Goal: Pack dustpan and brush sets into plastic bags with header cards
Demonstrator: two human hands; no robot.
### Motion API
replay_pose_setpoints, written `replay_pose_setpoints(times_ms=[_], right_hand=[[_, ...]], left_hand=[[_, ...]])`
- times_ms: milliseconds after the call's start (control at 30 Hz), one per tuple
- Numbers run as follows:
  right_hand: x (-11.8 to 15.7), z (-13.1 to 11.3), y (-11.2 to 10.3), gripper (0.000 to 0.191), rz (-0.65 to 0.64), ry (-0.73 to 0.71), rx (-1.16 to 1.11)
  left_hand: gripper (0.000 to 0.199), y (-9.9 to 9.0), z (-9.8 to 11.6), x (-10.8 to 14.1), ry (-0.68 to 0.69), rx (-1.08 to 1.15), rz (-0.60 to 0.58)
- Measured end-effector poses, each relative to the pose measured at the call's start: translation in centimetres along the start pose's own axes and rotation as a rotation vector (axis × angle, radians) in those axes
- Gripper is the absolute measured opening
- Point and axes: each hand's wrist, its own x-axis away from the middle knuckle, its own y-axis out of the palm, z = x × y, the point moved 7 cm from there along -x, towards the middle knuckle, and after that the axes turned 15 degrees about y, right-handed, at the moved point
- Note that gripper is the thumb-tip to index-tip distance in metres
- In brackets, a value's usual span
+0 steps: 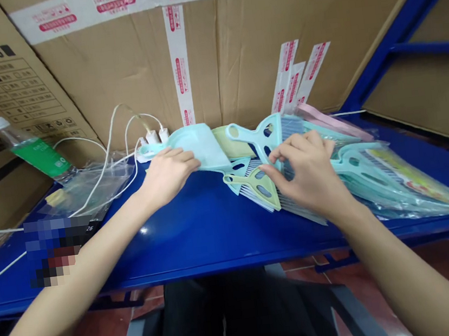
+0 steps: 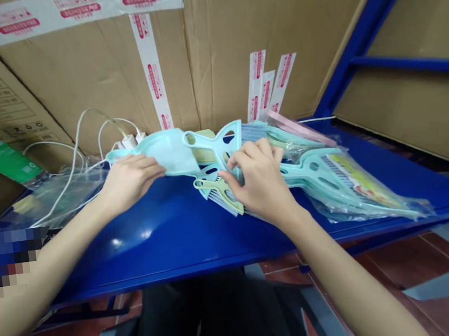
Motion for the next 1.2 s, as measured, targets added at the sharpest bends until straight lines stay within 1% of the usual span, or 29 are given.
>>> replay_pose_setpoints(times_ms=[67,133,200,267,367,467,533,600,667,700,733,800,833,867,900,967,1033,1100,1200], right_hand=[[-0.2,-1.5,0.0,0.022,-0.041,-0.033,-0.028],[-0.4,-3.3,0.3,0.021,-0.109,-0.072,-0.067],[-0.4,-5.2,1.0,0.021,-0.190,-0.108,-0.117],[-0.3,-7.1,1.8,0.022,-0.274,-0.143,-0.147],[0.3,-9.9,3.3,0.023,-0.416,-0.186,-0.130],[1.2,-12.3,4.8,0.021,-0.553,-0.228,-0.109],[1.7,-13.3,5.6,0.019,-0.623,-0.243,-0.088],[2.2,-14.0,6.4,0.017,-0.680,-0.245,-0.052],[2.5,-14.5,6.9,0.018,-0.718,-0.249,-0.020],[2.6,-14.7,7.1,0.019,-0.729,-0.254,-0.008],[2.7,-15.0,7.2,0.021,-0.737,-0.262,0.002],[2.9,-15.5,7.3,0.023,-0.752,-0.285,0.020],[3.0,-15.8,7.4,0.024,-0.761,-0.298,0.031],[3.1,-16.0,7.4,0.024,-0.769,-0.313,0.044],[3.2,-16.3,7.5,0.025,-0.776,-0.328,0.056],[3.5,-16.8,7.7,0.026,-0.788,-0.358,0.076],[3.7,-17.2,8.0,0.028,-0.799,-0.383,0.080],[3.9,-17.5,8.3,0.028,-0.815,-0.398,0.067],[3.6,-17.2,8.5,0.025,-0.878,-0.413,-0.014]], left_hand=[[0.033,-0.7,1.3,3.4,0.022,0.007,0.009],[0.036,-1.2,2.7,6.3,0.052,0.027,0.035],[0.036,-1.4,3.9,8.6,0.060,0.058,0.069],[0.035,-1.5,5.1,10.0,0.081,0.082,0.096],[0.033,-1.5,6.6,10.7,0.133,0.090,0.129],[0.033,-1.2,7.6,10.3,0.169,0.115,0.133],[0.032,-1.1,8.1,10.0,0.186,0.120,0.142],[0.028,-1.7,8.3,9.9,0.215,0.102,0.190],[0.020,-2.8,7.7,10.2,0.209,0.083,0.260],[0.018,-3.3,6.8,10.4,0.164,0.081,0.284],[0.020,-3.6,5.5,10.6,0.080,0.083,0.293],[0.031,-3.3,2.0,11.4,-0.200,0.114,0.222],[0.037,-2.6,0.4,11.9,-0.323,0.148,0.159],[0.042,-1.8,-0.6,12.1,-0.390,0.205,0.085],[0.046,-0.8,-1.3,12.3,-0.428,0.277,0.020],[0.050,1.3,-1.8,12.4,-0.454,0.450,-0.083],[0.049,2.8,-1.4,12.3,-0.460,0.599,-0.113],[0.046,3.4,-0.9,12.2,-0.465,0.692,-0.089],[0.040,3.6,-0.6,12.2,-0.478,0.759,-0.036]])
